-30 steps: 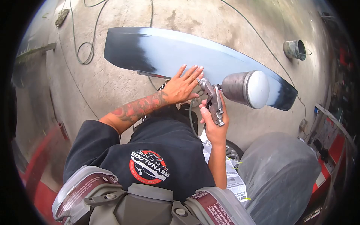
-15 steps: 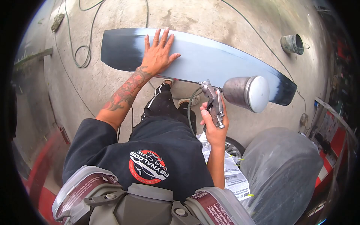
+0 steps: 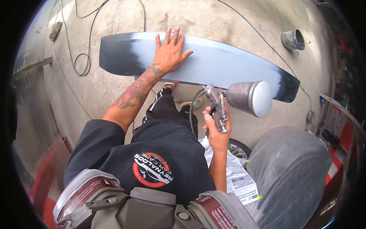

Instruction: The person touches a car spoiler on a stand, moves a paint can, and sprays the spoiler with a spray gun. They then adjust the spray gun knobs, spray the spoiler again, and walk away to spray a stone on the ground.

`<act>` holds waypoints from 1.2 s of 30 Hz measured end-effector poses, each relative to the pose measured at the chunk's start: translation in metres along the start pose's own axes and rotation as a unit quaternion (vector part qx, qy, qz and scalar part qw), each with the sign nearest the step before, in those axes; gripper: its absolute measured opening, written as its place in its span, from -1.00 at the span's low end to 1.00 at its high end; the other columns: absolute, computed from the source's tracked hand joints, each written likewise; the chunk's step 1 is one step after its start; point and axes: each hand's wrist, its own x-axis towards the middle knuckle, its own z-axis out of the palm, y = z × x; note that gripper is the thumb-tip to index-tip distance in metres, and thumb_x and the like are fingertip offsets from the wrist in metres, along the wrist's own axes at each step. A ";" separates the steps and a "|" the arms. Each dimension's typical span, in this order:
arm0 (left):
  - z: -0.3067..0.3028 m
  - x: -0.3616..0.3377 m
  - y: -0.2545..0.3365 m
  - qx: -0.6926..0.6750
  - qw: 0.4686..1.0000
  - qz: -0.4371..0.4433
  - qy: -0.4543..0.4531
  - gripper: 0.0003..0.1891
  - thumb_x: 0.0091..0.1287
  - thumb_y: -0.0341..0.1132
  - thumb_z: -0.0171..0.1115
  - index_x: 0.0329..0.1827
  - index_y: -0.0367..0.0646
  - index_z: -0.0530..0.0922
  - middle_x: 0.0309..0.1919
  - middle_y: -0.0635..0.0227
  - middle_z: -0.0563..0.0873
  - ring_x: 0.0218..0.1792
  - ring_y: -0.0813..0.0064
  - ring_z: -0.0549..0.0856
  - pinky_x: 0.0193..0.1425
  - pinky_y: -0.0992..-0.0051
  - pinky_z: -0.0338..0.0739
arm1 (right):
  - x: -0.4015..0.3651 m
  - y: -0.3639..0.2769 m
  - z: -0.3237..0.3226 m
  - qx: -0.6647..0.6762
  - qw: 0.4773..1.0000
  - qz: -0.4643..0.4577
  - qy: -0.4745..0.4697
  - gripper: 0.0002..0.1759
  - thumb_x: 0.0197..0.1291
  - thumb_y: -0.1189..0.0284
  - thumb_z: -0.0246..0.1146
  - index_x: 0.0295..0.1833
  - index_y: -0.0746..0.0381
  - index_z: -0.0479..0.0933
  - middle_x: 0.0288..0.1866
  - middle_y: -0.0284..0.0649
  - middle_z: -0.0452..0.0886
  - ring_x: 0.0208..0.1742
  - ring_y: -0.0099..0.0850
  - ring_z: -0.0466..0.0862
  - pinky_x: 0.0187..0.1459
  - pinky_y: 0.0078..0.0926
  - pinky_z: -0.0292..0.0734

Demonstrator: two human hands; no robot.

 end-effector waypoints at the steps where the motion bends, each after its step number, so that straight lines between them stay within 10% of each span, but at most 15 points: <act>1: 0.001 0.004 0.013 0.001 1.000 0.016 -0.002 -0.23 0.49 0.29 -0.07 0.54 -0.12 0.31 0.62 0.12 0.14 0.63 -0.04 0.03 0.54 -0.39 -0.16 | 0.000 0.000 -0.001 -0.002 1.000 -0.001 -0.002 -0.26 0.29 0.58 0.29 0.56 0.29 0.23 0.02 -0.12 0.65 -0.05 -0.46 0.69 -0.38 -0.60 0.62; 15: -0.020 -0.031 -0.064 0.077 0.988 -0.136 -0.009 -0.27 0.51 0.25 -0.08 0.57 -0.06 0.27 0.61 0.11 0.17 0.62 -0.08 0.05 0.51 -0.43 -0.16 | -0.001 -0.001 -0.004 -0.005 1.000 -0.008 -0.023 -0.25 0.30 0.60 0.26 0.58 0.30 0.18 0.00 -0.16 0.65 -0.03 -0.43 0.70 -0.40 -0.60 0.61; 24: -0.003 -0.024 0.039 -0.040 0.996 0.082 0.010 -0.28 0.48 0.24 -0.02 0.54 -0.05 0.31 0.59 0.25 0.23 0.62 0.02 0.07 0.51 -0.43 -0.15 | -0.004 -0.013 0.002 -0.005 0.999 -0.008 -0.049 -0.28 0.30 0.57 0.30 0.55 0.31 0.24 0.02 -0.16 0.67 -0.05 -0.51 0.69 -0.36 -0.62 0.63; 36: -0.018 -0.077 -0.062 0.071 0.990 -0.119 -0.018 -0.18 0.48 0.26 -0.03 0.63 -0.12 0.14 0.66 0.13 -0.01 0.63 -0.12 -0.06 0.49 -0.46 -0.20 | 0.000 -0.003 -0.007 -0.001 1.000 -0.002 -0.022 -0.27 0.30 0.58 0.28 0.56 0.30 0.22 0.01 -0.16 0.66 -0.04 -0.45 0.70 -0.38 -0.59 0.62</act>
